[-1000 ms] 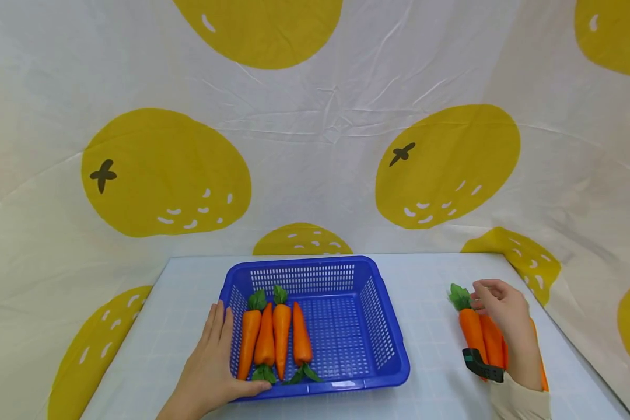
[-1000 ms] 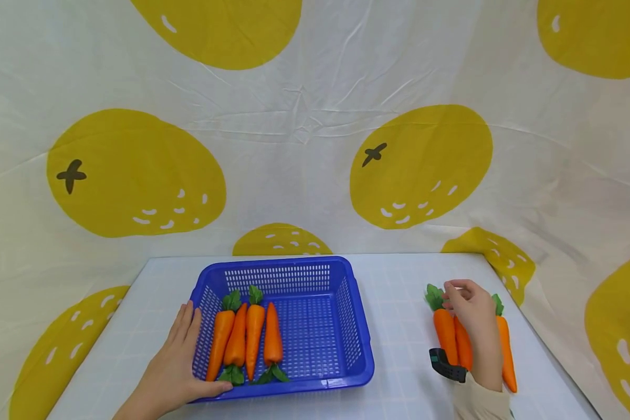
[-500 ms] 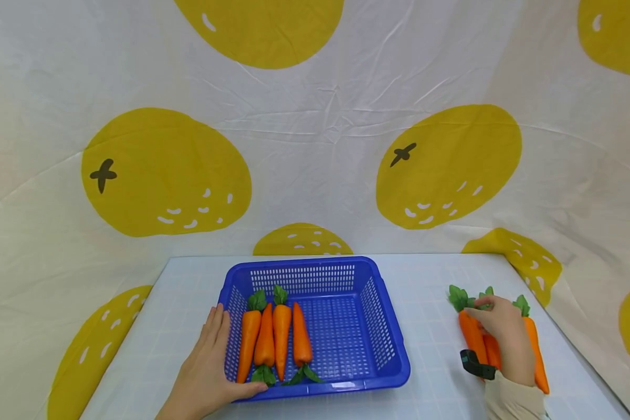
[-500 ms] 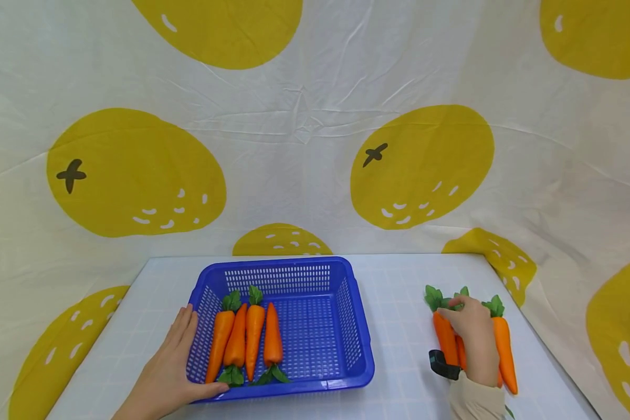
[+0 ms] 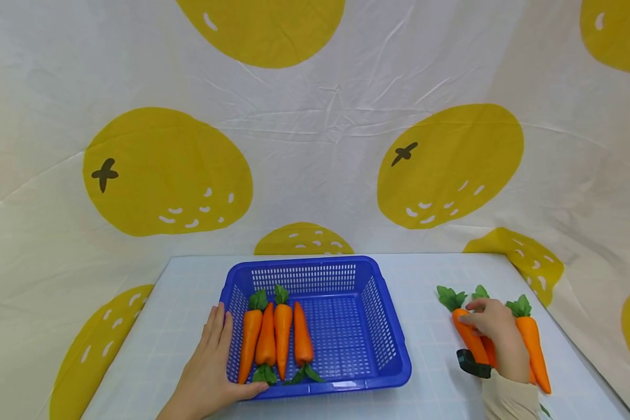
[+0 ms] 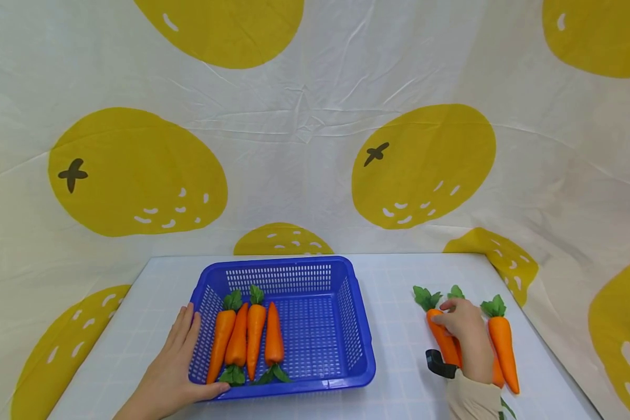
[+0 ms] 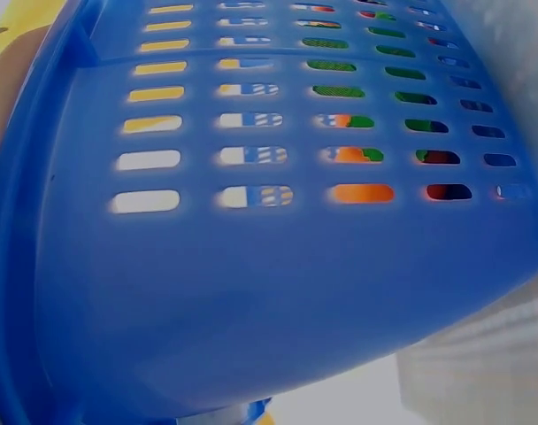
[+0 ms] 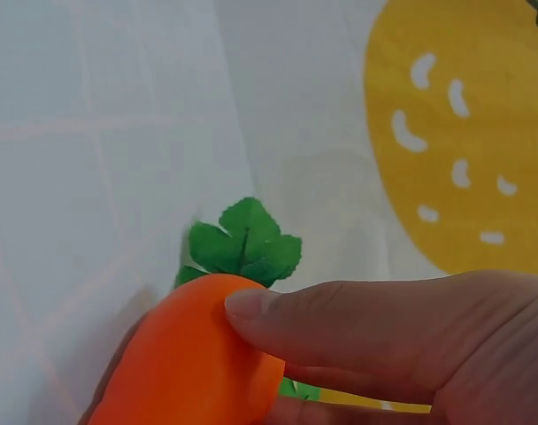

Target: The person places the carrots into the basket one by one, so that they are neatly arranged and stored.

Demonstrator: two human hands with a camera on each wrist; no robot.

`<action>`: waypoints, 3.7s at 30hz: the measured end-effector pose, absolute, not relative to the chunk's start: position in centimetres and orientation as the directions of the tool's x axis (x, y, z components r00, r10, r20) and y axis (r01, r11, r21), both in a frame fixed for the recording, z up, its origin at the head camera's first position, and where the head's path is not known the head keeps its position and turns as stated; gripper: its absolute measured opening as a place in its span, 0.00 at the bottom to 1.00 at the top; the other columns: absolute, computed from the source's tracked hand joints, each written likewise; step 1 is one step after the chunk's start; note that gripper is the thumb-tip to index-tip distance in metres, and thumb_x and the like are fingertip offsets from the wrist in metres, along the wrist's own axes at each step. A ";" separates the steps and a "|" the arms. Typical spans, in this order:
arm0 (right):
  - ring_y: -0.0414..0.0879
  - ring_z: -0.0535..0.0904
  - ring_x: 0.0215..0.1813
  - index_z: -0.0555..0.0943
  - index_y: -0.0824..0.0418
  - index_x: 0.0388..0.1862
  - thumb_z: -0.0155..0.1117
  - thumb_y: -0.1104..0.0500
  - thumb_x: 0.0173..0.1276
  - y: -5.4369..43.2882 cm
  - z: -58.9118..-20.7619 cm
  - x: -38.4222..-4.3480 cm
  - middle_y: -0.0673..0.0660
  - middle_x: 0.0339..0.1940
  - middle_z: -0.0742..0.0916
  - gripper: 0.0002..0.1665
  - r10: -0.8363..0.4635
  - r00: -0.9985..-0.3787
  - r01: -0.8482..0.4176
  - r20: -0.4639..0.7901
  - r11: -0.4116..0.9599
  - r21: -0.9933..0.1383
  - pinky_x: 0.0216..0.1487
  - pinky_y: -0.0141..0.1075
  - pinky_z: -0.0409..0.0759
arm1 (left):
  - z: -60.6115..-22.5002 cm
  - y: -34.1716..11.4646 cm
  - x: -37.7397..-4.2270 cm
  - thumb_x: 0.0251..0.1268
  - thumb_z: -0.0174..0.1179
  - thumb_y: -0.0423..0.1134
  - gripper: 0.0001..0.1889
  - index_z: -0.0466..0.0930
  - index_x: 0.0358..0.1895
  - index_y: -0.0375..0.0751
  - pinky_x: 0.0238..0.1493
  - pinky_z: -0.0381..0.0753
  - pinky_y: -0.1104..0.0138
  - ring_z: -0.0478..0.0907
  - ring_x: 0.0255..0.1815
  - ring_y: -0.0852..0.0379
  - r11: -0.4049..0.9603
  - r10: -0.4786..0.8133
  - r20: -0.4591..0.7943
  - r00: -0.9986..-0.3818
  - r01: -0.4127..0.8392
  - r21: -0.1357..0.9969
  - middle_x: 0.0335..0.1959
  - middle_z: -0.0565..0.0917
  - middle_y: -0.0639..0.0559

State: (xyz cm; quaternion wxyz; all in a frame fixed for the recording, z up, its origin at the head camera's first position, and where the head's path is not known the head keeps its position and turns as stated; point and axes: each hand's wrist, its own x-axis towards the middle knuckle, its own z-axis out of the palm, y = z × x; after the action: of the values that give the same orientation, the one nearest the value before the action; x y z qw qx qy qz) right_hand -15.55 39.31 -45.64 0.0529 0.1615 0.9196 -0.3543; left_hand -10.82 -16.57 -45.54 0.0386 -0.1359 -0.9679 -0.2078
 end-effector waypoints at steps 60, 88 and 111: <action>0.39 0.80 0.41 0.61 0.72 0.74 0.57 0.36 0.71 37.0 -42.5 -15.7 0.53 0.49 0.81 0.49 0.232 -0.962 0.212 -0.145 0.297 -0.931 0.43 0.36 0.85 | -45.2 -16.4 -10.9 0.34 0.66 0.80 0.76 0.44 0.77 0.24 0.67 0.53 0.35 0.35 0.79 0.33 0.882 0.228 0.066 -0.971 0.235 0.409 0.80 0.35 0.33; 0.43 0.84 0.40 0.83 0.52 0.49 0.56 0.56 0.77 30.0 -38.0 -13.9 0.49 0.42 0.85 0.10 0.115 -0.979 -0.174 0.167 -0.057 -0.983 0.40 0.37 0.86 | -44.8 -16.4 -10.8 0.30 0.68 0.79 0.80 0.36 0.77 0.25 0.69 0.47 0.36 0.35 0.78 0.31 0.876 0.178 0.028 -0.984 0.171 0.451 0.79 0.32 0.31; 0.49 0.83 0.40 0.75 0.70 0.56 0.60 0.56 0.75 22.2 -32.9 -17.3 0.54 0.39 0.86 0.20 -0.079 -0.963 -0.261 0.256 0.063 -0.963 0.35 0.43 0.87 | -45.2 -16.5 -11.0 0.32 0.70 0.76 0.78 0.38 0.77 0.25 0.72 0.39 0.38 0.29 0.79 0.35 0.854 0.202 0.056 -0.978 0.204 0.478 0.79 0.32 0.32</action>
State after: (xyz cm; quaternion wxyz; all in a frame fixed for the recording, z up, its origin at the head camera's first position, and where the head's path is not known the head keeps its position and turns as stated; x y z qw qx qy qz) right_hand -17.28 22.24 -32.87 -0.0674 -0.1172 0.7260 -0.6742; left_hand -11.00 -16.46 -45.19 0.0017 -0.1053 -0.9629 -0.2486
